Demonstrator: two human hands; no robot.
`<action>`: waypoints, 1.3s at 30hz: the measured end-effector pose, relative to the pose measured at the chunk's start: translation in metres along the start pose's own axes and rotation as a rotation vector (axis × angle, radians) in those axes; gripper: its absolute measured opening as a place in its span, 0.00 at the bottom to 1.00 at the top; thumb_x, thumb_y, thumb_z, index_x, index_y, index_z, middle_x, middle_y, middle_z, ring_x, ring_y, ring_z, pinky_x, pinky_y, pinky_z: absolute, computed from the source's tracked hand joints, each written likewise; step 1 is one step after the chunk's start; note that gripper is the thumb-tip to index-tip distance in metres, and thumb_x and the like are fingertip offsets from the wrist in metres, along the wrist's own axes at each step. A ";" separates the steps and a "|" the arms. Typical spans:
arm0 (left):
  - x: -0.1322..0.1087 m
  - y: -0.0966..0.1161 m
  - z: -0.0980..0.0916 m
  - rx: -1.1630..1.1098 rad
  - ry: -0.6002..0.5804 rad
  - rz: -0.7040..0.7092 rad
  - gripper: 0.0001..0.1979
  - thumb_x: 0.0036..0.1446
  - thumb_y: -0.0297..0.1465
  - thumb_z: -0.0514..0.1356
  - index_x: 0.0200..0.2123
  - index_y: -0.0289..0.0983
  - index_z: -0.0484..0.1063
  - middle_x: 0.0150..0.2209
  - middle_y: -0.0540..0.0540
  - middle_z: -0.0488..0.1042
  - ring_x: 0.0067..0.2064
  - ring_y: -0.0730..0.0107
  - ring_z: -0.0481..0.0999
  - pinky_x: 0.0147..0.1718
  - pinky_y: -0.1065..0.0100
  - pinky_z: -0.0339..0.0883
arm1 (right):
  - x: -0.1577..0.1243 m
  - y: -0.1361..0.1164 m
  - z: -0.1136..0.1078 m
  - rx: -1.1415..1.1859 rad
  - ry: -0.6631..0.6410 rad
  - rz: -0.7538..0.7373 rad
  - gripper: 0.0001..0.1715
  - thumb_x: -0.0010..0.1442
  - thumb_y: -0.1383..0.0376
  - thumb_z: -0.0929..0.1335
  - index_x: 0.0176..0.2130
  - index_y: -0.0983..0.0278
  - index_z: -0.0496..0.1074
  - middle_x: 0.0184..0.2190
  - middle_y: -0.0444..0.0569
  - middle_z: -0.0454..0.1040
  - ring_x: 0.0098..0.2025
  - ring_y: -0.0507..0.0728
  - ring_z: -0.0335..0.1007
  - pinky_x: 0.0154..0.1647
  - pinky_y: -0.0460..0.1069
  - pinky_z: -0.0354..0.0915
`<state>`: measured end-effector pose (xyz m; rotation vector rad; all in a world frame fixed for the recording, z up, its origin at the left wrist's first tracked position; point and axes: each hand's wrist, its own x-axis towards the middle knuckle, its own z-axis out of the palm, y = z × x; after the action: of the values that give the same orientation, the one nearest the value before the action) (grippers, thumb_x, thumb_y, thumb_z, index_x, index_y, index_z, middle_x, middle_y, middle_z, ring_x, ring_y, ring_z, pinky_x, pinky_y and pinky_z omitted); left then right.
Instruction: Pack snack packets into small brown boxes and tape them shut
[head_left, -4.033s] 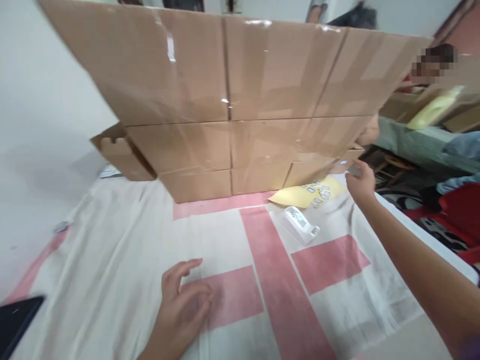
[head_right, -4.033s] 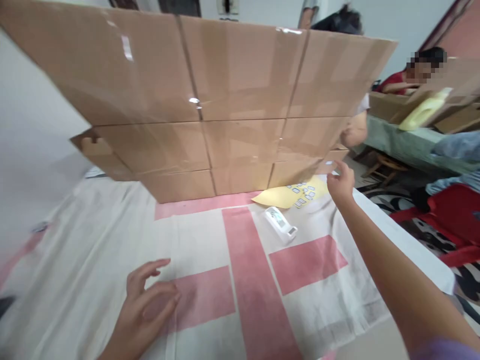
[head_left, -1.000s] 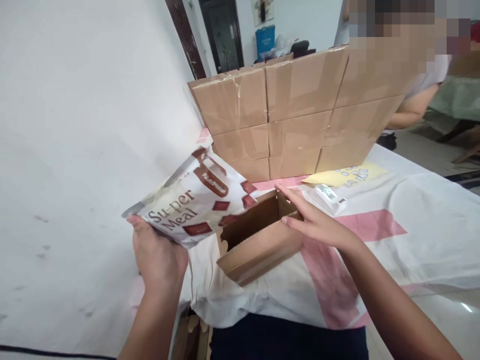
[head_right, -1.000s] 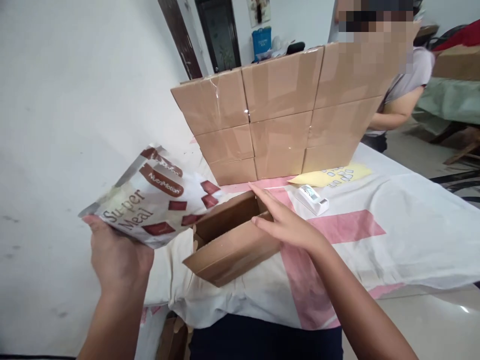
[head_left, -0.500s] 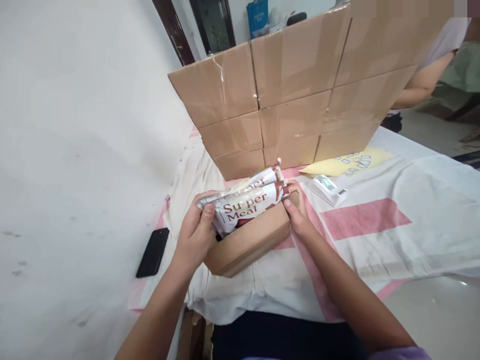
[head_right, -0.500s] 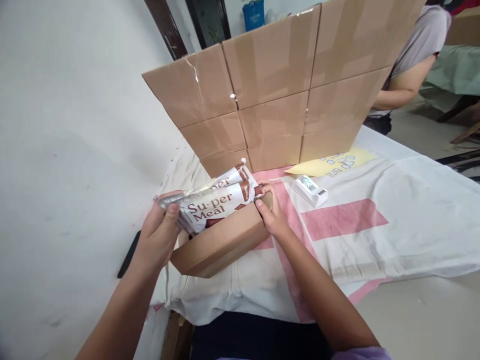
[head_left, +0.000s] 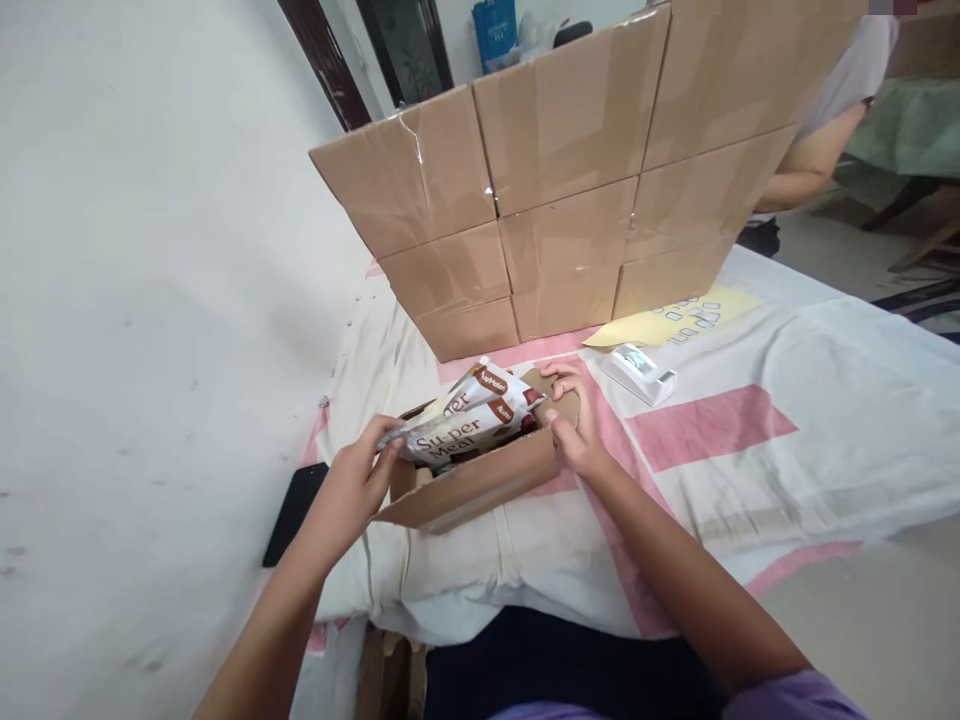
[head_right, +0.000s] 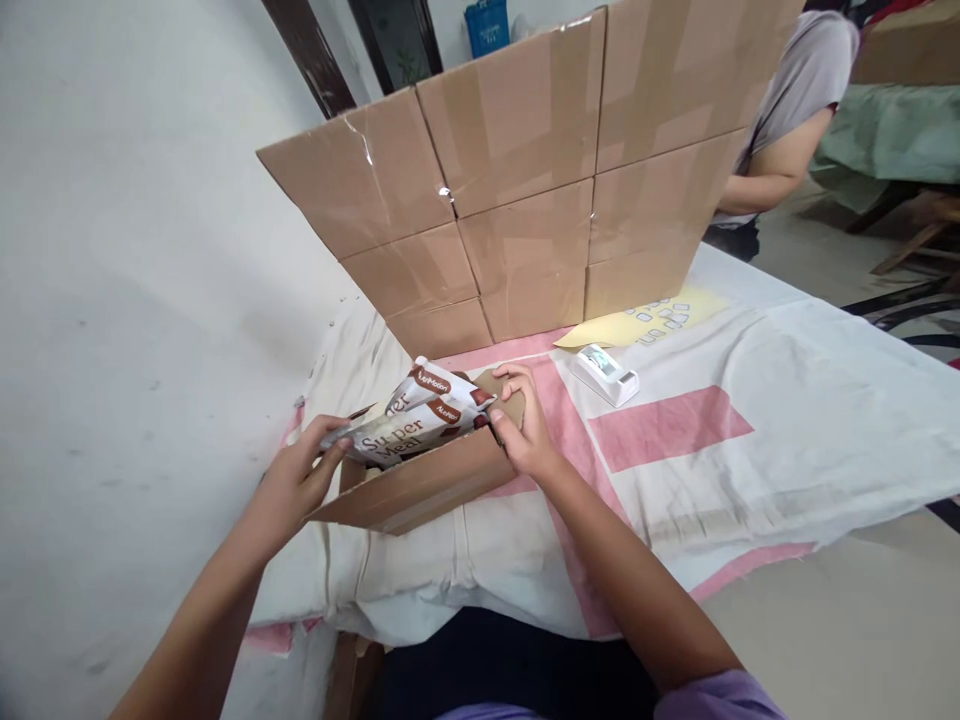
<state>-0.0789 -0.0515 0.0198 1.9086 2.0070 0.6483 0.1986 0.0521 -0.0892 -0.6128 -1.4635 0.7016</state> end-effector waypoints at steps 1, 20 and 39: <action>-0.001 0.000 -0.001 0.046 0.009 0.010 0.17 0.67 0.47 0.50 0.47 0.43 0.69 0.39 0.47 0.79 0.41 0.57 0.76 0.42 0.61 0.64 | -0.001 0.001 0.000 -0.001 -0.008 -0.005 0.08 0.63 0.59 0.64 0.41 0.57 0.59 0.53 0.55 0.65 0.59 0.65 0.63 0.62 0.64 0.60; 0.026 0.049 0.014 0.880 -0.457 0.397 0.22 0.54 0.19 0.51 0.45 0.44 0.76 0.31 0.43 0.79 0.38 0.50 0.78 0.40 0.53 0.62 | -0.002 0.000 -0.003 -0.014 0.001 0.046 0.09 0.62 0.60 0.64 0.43 0.57 0.59 0.53 0.55 0.65 0.58 0.66 0.64 0.60 0.66 0.61; 0.050 0.063 0.045 0.589 -0.645 0.186 0.32 0.58 0.30 0.54 0.66 0.52 0.59 0.45 0.44 0.82 0.41 0.46 0.82 0.34 0.58 0.69 | 0.001 -0.011 -0.002 -0.018 -0.052 0.008 0.08 0.63 0.63 0.65 0.42 0.57 0.59 0.53 0.54 0.66 0.58 0.65 0.64 0.61 0.66 0.61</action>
<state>-0.0055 0.0050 0.0186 2.2338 1.6962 -0.5456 0.2016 0.0456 -0.0804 -0.6186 -1.5176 0.7152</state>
